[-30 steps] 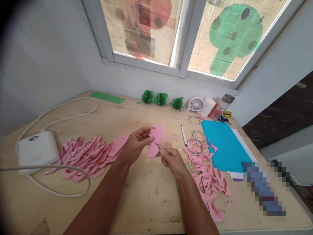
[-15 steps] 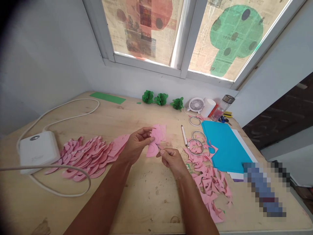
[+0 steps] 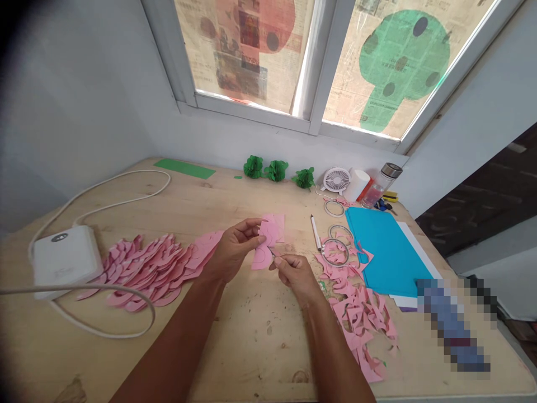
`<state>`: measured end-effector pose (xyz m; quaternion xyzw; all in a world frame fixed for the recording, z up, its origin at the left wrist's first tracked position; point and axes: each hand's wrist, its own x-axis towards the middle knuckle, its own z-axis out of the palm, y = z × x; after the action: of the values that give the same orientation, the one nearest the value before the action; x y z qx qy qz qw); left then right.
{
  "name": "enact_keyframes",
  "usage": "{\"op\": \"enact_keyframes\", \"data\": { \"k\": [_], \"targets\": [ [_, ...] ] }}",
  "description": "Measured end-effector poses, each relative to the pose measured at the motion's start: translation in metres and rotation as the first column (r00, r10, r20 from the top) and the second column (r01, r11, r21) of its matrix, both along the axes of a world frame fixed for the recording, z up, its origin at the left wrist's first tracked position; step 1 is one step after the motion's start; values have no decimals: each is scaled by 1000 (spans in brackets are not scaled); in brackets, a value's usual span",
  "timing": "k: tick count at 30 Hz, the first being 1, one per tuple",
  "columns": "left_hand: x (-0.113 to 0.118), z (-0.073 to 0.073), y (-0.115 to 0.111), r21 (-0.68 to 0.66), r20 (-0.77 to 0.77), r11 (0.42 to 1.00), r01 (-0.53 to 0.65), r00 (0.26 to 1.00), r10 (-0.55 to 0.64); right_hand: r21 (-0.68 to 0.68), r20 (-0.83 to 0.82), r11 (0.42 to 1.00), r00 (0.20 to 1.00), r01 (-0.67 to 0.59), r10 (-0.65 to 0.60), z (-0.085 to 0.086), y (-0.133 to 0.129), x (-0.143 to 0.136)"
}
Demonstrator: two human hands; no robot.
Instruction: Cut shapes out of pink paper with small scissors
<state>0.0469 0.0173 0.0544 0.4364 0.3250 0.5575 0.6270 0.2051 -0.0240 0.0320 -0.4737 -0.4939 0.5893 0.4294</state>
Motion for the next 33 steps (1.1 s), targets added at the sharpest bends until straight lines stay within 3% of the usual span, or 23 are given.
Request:
{"op": "enact_keyframes", "data": {
  "k": [9,16,22,33],
  "targets": [
    [0,-3,3,-46,77,995,-90,993,94,-23,-90,1000,996,-1,-2,2,-1,-1],
    [10,-7,2,-86,97,994,-65,993,73,0,-242,990,960,144,-140,1,1,-4],
    [13,-11,2,-133,167,988,-83,980,105,-27,-293,987,943,159,-160,-4,3,-1],
    [22,-11,-7,-143,212,984,104,975,-72,-26,-324,989,935,144,-145,-2,2,-2]
  ]
}}
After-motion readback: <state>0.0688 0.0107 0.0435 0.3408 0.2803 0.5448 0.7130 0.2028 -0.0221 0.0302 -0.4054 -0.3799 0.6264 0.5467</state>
